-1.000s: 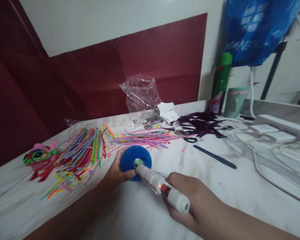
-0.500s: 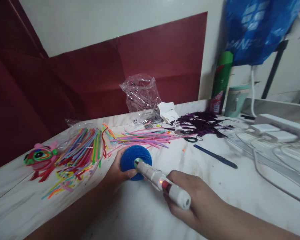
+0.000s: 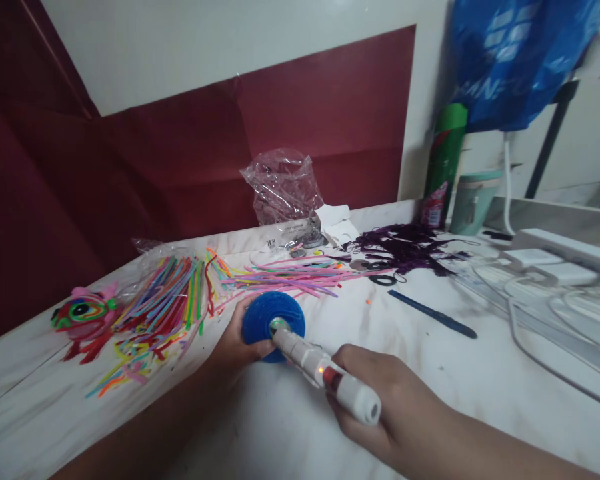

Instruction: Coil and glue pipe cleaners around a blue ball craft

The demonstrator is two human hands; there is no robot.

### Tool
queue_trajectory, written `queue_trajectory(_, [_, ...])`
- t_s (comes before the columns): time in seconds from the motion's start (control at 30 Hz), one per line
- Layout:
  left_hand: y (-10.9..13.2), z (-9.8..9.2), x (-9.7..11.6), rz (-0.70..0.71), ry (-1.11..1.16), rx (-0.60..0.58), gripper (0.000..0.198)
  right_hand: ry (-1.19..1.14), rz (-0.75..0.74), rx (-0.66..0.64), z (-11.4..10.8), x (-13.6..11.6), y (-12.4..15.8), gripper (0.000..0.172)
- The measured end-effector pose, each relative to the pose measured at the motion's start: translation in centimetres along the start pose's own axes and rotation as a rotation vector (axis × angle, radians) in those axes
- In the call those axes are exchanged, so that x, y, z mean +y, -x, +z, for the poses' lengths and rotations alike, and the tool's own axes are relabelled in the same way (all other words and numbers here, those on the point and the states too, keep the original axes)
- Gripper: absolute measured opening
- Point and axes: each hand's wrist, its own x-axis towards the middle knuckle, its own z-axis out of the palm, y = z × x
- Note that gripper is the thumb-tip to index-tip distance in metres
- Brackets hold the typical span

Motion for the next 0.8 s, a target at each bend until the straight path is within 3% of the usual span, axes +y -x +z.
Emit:
queue_trajectory(0.13, [-0.03, -0.05, 0.08, -0.002, 0.009, -0.016, 0.082, -0.005, 0.062, -0.009, 0.03, 0.01, 0.00, 0.014])
queue_trajectory(0.47, [-0.21, -0.39, -0.36, -0.029, -0.031, -0.002, 0.087, 0.007, 0.054, -0.060, -0.12, -0.22, -0.33, 0.012])
queue_trajectory(0.67, [0.04, -0.21, 0.08, -0.015, -0.040, -0.017, 0.085, -0.029, 0.060, -0.050, -0.27, -0.32, -0.49, 0.015])
queue_trajectory(0.8, [0.02, -0.41, -0.08, -0.047, -0.046, -0.008, 0.088, -0.038, 0.027, 0.028, -0.05, -0.26, -0.42, 0.015])
